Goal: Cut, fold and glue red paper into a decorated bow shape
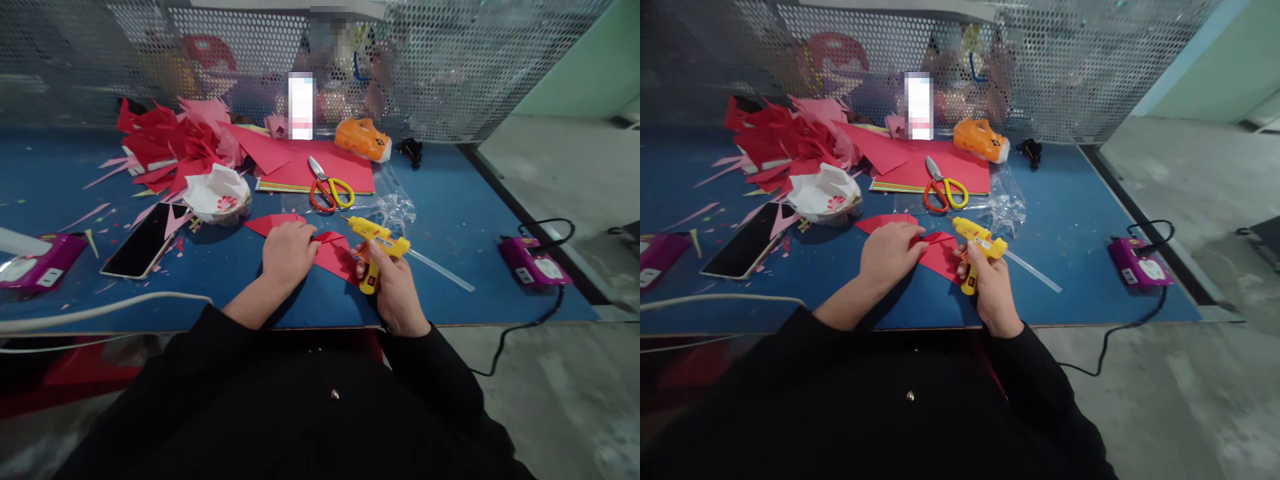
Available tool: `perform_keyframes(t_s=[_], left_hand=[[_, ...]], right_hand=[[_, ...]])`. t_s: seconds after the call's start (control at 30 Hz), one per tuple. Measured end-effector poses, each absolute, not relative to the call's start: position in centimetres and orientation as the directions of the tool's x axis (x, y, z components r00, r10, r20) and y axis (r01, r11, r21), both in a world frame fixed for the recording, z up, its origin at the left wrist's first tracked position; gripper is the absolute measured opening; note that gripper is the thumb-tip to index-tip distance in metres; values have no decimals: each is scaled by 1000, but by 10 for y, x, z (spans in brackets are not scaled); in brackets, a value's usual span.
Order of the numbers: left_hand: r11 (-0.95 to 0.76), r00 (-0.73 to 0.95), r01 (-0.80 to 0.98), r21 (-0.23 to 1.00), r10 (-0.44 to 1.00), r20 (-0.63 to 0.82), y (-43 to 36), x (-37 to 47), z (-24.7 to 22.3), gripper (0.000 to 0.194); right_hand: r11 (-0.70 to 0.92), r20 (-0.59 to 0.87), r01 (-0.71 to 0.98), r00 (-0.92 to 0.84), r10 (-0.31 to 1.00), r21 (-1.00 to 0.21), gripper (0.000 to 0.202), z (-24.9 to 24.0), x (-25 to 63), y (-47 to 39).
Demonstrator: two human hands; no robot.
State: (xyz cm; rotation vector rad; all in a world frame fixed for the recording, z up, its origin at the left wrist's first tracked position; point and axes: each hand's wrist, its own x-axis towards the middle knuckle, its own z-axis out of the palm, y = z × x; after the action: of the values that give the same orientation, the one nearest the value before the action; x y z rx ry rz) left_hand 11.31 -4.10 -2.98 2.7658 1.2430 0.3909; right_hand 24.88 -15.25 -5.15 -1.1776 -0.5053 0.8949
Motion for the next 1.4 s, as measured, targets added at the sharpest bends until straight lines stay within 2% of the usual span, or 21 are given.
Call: perform_keyframes(t_s=[0.2, 0.37, 0.43, 0.53, 0.6, 0.7, 0.77, 0.9, 1.03, 1.13, 1.27, 1.33, 1.4], left_hand=[[-701, 672, 696, 159, 713, 203, -32, 119, -35, 24], [-784, 767, 613, 102, 621, 165, -44, 90, -31, 22], [-791, 770, 601, 114, 612, 181, -51, 73, -31, 24], [-769, 694, 606, 202, 635, 339, -65, 50, -32, 34], [-755, 600, 564, 335, 653, 462, -77, 38, -35, 31], [-764, 554, 400, 507, 642, 530, -96, 21, -42, 23], [-783, 550, 307, 540, 609, 571, -105, 12, -48, 20], [-846, 521, 194, 497, 518, 679, -113, 8, -50, 20], [-811, 346, 89, 578, 569, 746, -120, 26, -38, 22], [-730, 173, -76, 679, 661, 730, -128, 51, -30, 19], [-550, 47, -240, 800, 817, 575, -133, 90, -22, 20], [-470, 81, -266, 841, 859, 505, -128, 105, -14, 22], [-489, 195, -177, 854, 833, 518, -120, 116, -1, 23]], right_hand=[[112, -71, -288, 557, 828, -951, 31, -54, 246, -153], [34, -28, -113, 509, 860, -993, 29, -49, 242, -163], [-2, -33, -68, 466, 884, -998, 30, -47, 240, -166], [-46, -69, -65, 417, 906, -997, 33, -49, 237, -165], [-70, -93, -73, 403, 910, -995, 34, -53, 236, -163], [-75, -112, -105, 408, 906, -992, 35, -60, 236, -160], [-55, -103, -125, 414, 904, -991, 35, -62, 236, -159], [-37, -97, -146, 427, 899, -989, 35, -60, 234, -159], [-31, -95, -144, 459, 883, -989, 39, -60, 231, -157], [-19, -93, -157, 476, 874, -987, 40, -64, 229, -158], [34, -32, -131, 470, 882, -991, 35, -68, 227, -160], [61, -10, -134, 477, 879, -989, 33, -69, 227, -159], [91, 13, -145, 469, 883, -985, 31, -70, 227, -159]])
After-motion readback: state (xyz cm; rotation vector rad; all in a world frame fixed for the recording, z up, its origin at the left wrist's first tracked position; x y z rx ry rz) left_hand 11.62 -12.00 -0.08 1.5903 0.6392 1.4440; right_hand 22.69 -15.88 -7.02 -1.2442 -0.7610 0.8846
